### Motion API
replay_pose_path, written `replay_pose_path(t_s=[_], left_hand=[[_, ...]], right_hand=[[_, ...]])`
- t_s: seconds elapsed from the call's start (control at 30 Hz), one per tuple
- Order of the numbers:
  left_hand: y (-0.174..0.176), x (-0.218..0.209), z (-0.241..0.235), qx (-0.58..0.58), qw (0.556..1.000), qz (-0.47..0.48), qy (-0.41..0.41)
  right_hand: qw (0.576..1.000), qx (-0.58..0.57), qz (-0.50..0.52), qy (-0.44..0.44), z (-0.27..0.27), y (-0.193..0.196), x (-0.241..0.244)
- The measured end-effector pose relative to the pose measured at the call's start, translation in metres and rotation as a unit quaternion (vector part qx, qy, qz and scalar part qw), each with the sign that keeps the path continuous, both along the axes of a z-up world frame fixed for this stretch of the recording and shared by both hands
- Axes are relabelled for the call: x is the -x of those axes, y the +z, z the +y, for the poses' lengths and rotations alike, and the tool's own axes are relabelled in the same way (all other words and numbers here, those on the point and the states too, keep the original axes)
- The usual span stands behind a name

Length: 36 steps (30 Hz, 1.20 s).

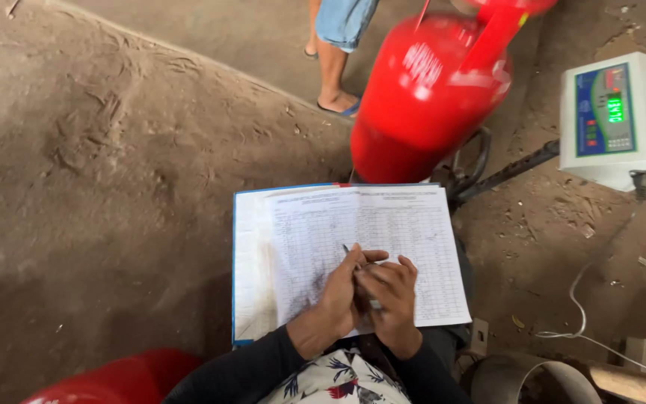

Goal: Weighing red gas cylinders on a digital scale and recording the weights in a logbook.

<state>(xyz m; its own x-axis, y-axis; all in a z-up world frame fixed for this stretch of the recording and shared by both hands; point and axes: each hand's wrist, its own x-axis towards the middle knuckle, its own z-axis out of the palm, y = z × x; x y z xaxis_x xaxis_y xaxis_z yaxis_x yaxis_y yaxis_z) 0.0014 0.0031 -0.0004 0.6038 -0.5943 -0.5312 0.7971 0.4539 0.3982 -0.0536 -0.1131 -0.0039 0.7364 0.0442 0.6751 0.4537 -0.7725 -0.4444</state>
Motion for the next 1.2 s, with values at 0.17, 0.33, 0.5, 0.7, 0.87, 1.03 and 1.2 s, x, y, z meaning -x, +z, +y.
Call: replay_pose_path(t_s=[0.17,0.33,0.5,0.7,0.87,1.03,1.2], left_hand=[[-0.024,-0.013,0.024,-0.176,0.961,-0.183,-0.108],[-0.041,-0.034,0.077,-0.342,0.818,-0.463,-0.002],[0.0,-0.048,0.132,-0.584,0.649,-0.486,0.038],[0.004,-0.043,0.148,-0.624,0.582,-0.521,0.014],[0.008,-0.046,0.147,-0.621,0.586,-0.519,-0.022],[0.023,-0.047,0.143,-0.636,0.516,-0.572,-0.048],[0.044,-0.055,0.126,-0.641,0.483,-0.589,-0.096]], right_hand=[[0.971,-0.239,-0.021,-0.02,-0.02,-0.043,0.023],[0.945,-0.27,0.165,0.079,0.011,-0.032,0.027],[0.965,0.096,0.226,0.088,0.037,0.007,0.011],[0.97,0.08,0.225,0.043,0.035,-0.013,0.014],[0.985,-0.085,0.139,0.055,0.013,-0.047,0.025],[0.929,-0.292,0.134,-0.186,-0.044,-0.037,0.052],[0.915,-0.33,0.01,-0.231,-0.062,0.036,0.054]])
